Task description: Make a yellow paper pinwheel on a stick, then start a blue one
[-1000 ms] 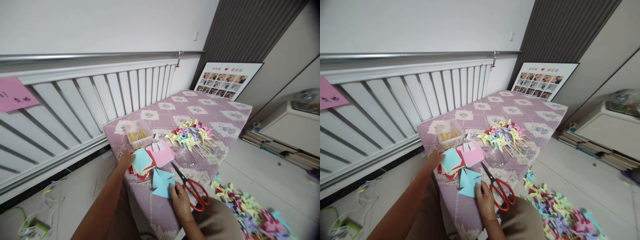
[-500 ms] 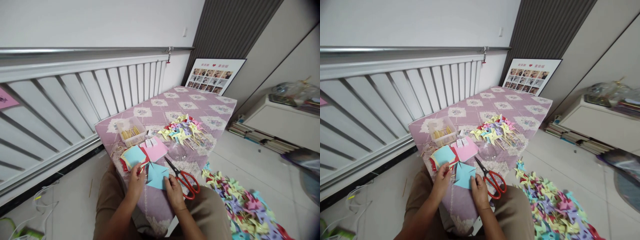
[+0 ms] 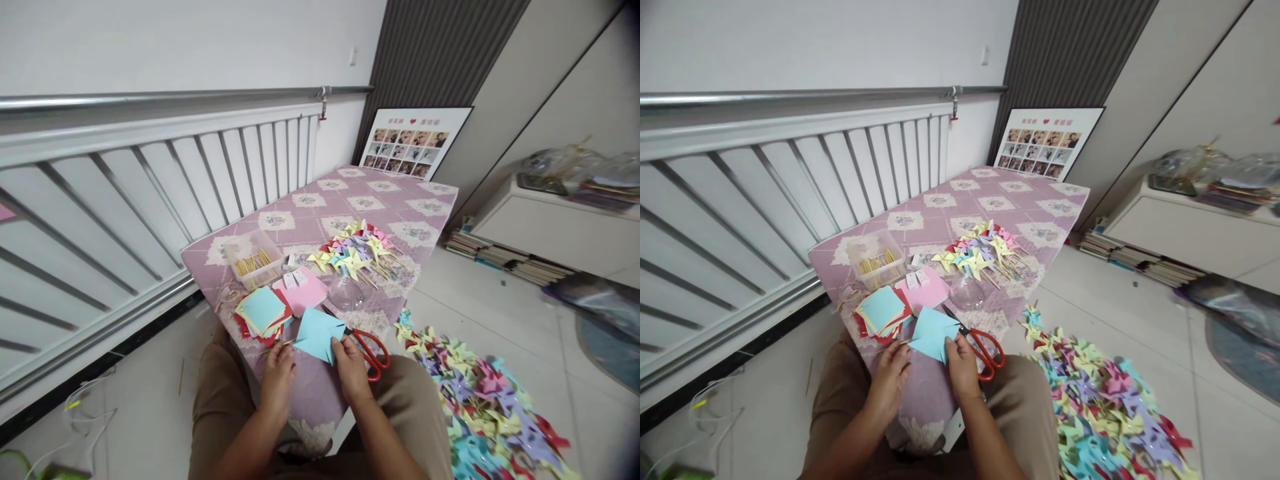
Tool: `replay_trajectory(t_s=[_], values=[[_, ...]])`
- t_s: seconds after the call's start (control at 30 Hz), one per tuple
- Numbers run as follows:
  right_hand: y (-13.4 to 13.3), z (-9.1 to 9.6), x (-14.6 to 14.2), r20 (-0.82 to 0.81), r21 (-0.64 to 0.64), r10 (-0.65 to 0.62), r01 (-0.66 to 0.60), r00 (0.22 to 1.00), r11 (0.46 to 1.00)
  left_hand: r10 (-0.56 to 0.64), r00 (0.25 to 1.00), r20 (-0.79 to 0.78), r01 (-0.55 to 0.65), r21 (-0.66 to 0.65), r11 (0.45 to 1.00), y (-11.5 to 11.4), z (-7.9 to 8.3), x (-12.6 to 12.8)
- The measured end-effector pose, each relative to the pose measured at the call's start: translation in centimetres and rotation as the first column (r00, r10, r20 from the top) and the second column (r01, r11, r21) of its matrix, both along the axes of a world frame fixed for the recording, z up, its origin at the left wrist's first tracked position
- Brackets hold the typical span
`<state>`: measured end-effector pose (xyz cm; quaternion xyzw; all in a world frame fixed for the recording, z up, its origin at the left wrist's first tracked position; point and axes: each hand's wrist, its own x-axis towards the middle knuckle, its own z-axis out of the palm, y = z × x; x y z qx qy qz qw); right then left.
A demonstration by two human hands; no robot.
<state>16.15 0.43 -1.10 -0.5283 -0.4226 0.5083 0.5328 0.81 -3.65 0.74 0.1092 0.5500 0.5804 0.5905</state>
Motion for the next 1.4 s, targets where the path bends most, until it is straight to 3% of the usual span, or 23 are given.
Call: replay_trajectory(t_s=[0.1, 0.27, 0.53, 0.8, 0.97, 1.1, 1.4], values=[[0.0, -0.2, 0.1, -0.062, -0.023, -0.02, 0.018, 0.998, 1.0, -0.041, 0.989, 0.145, 0.046, -0.033, 0.998, 0.1, 0.6, 0.5], [-0.2, 0.1, -0.1, -0.102, -0.003, 0.014, -0.015, 0.995, 1.0, -0.199, 0.938, 0.284, 0.204, 0.01, 0.979, 1.0, 0.1, 1.9], [-0.7, 0.7, -0.1, -0.002, 0.074, 0.067, -0.067, 0.998, 0.995, -0.134, 0.92, 0.369, 0.117, 0.067, 0.991, 3.9, 0.0, 2.8], [-1.6, -0.2, 1.0, 0.285, 0.134, -0.006, -0.034, 0.959, 0.99, -0.106, 0.926, 0.363, 0.075, 0.098, 0.992, 3.8, -0.1, 1.4], [-0.9, 0.6, 4.8, 0.548, 0.236, -0.148, 0.017, 0.824, 0.972, -0.125, 0.921, 0.368, 0.091, 0.11, 0.99, 3.6, -0.1, 1.4], [-0.1, 0.5, 7.2, 0.709, 0.284, -0.166, -0.062, 0.685, 0.957, -0.132, 0.92, 0.37, 0.093, 0.12, 0.988, 3.5, -0.1, 1.5], [-0.4, -1.8, 7.4, 0.887, 0.271, -0.158, -0.211, 0.435, 0.939, -0.127, 0.926, 0.356, 0.099, 0.098, 0.99, 3.4, -0.2, 1.3]])
